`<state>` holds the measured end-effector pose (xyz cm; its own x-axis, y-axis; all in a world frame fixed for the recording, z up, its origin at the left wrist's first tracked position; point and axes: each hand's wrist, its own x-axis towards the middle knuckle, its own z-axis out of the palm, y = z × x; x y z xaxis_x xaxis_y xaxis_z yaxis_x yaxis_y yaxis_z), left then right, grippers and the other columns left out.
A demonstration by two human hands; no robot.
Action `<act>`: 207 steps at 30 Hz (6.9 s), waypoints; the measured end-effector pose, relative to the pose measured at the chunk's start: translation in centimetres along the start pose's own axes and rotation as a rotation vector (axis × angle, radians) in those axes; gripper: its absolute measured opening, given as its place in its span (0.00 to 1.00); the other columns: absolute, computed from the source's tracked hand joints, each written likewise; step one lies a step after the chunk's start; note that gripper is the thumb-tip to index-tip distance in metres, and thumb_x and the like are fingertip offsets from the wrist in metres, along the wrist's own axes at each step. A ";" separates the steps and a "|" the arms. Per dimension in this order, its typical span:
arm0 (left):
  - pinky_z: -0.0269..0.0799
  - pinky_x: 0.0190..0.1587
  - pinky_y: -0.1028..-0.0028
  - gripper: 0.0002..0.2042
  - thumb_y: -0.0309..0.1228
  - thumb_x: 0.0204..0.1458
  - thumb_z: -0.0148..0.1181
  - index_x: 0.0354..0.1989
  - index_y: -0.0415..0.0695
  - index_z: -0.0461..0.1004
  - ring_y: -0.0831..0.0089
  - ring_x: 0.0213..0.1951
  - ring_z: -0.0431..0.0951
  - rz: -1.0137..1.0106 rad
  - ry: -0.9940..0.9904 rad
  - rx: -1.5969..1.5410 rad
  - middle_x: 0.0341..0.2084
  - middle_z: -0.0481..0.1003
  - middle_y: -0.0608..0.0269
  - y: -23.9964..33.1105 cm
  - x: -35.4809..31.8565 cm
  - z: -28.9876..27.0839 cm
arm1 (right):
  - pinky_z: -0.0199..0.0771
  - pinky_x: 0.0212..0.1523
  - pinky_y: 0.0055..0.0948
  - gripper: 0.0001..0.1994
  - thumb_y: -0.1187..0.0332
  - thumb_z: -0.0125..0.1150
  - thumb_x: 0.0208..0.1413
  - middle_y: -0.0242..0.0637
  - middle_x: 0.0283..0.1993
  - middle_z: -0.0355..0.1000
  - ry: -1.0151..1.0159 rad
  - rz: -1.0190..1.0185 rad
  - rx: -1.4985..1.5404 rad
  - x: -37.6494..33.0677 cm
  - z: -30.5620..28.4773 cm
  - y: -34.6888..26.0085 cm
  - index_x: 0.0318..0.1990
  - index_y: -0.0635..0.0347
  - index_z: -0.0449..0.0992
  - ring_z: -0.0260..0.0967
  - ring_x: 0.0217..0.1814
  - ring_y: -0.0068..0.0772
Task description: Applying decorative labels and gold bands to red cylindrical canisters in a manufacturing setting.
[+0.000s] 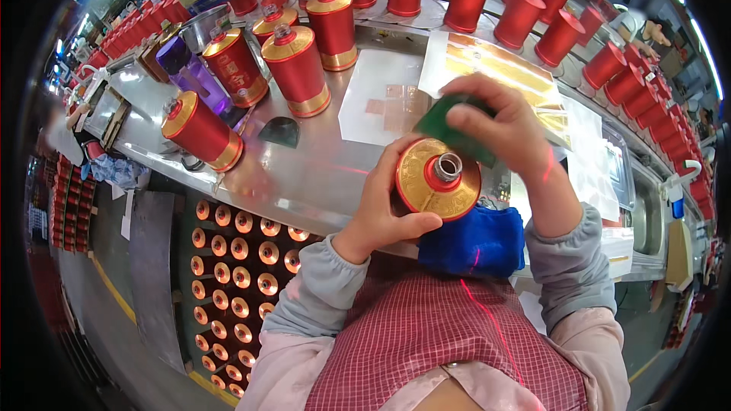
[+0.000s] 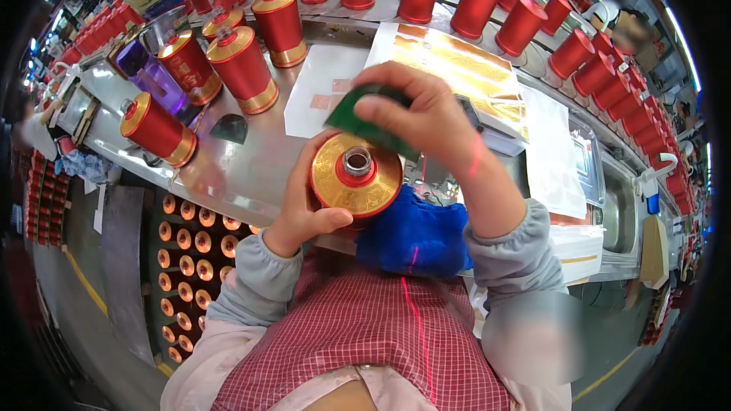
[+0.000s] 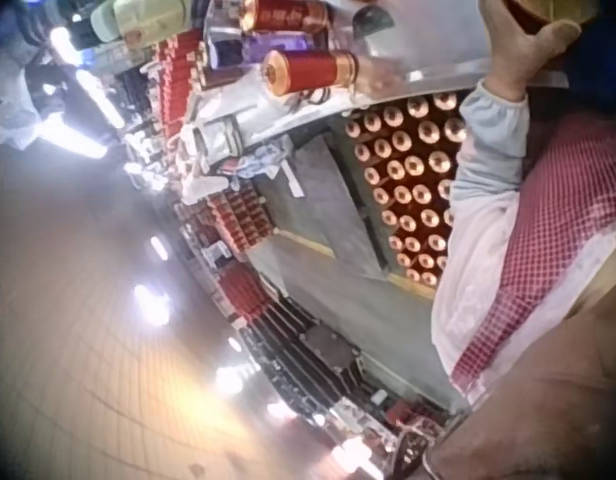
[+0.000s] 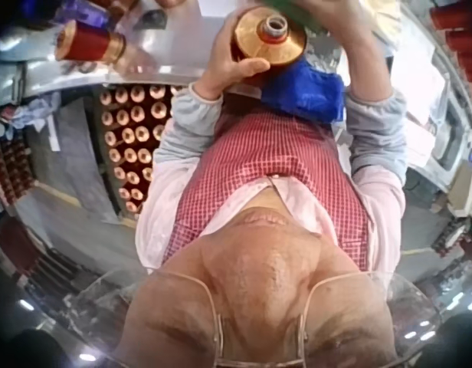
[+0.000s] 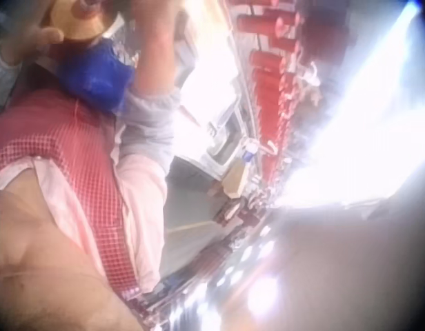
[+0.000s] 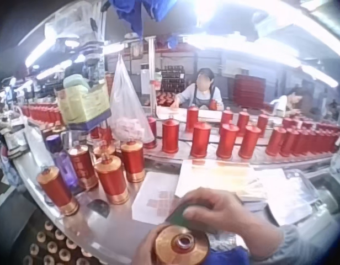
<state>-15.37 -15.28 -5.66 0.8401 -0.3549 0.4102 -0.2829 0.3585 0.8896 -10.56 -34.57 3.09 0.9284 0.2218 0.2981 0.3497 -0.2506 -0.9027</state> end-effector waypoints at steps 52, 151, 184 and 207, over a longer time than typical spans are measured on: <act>0.58 0.61 0.67 0.48 0.48 0.40 0.70 0.65 0.35 0.51 0.63 0.59 0.64 -0.153 -0.102 -0.083 0.57 0.62 0.50 1.3 0.6 -0.2 | 0.69 0.44 0.20 0.14 0.67 0.65 0.52 0.28 0.36 0.73 -0.326 -0.022 -0.134 2.6 0.8 -0.1 0.44 0.62 0.74 0.69 0.40 0.18; 0.61 0.58 0.63 0.48 0.47 0.32 0.77 0.59 0.38 0.56 0.55 0.53 0.68 0.133 0.069 0.367 0.51 0.66 0.50 -1.6 -0.8 1.1 | 0.72 0.35 0.24 0.12 0.67 0.65 0.51 0.33 0.31 0.74 -0.112 0.083 -0.173 1.7 -0.6 -0.7 0.38 0.66 0.75 0.69 0.33 0.20; 0.62 0.56 0.58 0.49 0.41 0.34 0.76 0.62 0.35 0.50 0.49 0.53 0.67 0.321 0.460 0.730 0.52 0.65 0.45 -2.5 -1.1 2.7 | 0.59 0.36 0.35 0.15 0.73 0.67 0.28 0.33 0.34 0.73 -0.068 -0.717 -0.647 -6.7 0.9 -3.5 0.32 0.57 0.78 0.63 0.31 0.35; 0.59 0.61 0.62 0.52 0.38 0.39 0.73 0.66 0.34 0.40 0.54 0.58 0.64 0.236 0.319 0.384 0.57 0.59 0.43 -2.8 -1.7 1.7 | 0.65 0.30 0.29 0.13 0.75 0.71 0.38 0.38 0.32 0.72 -0.111 -0.661 -0.427 -7.5 -0.2 -2.3 0.35 0.60 0.77 0.67 0.30 0.34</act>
<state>-16.79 -17.16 -8.56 0.8151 -0.0024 0.5794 -0.5789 0.0352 0.8146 -18.27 -35.84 2.96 0.5017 0.5381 0.6773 0.8627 -0.3692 -0.3457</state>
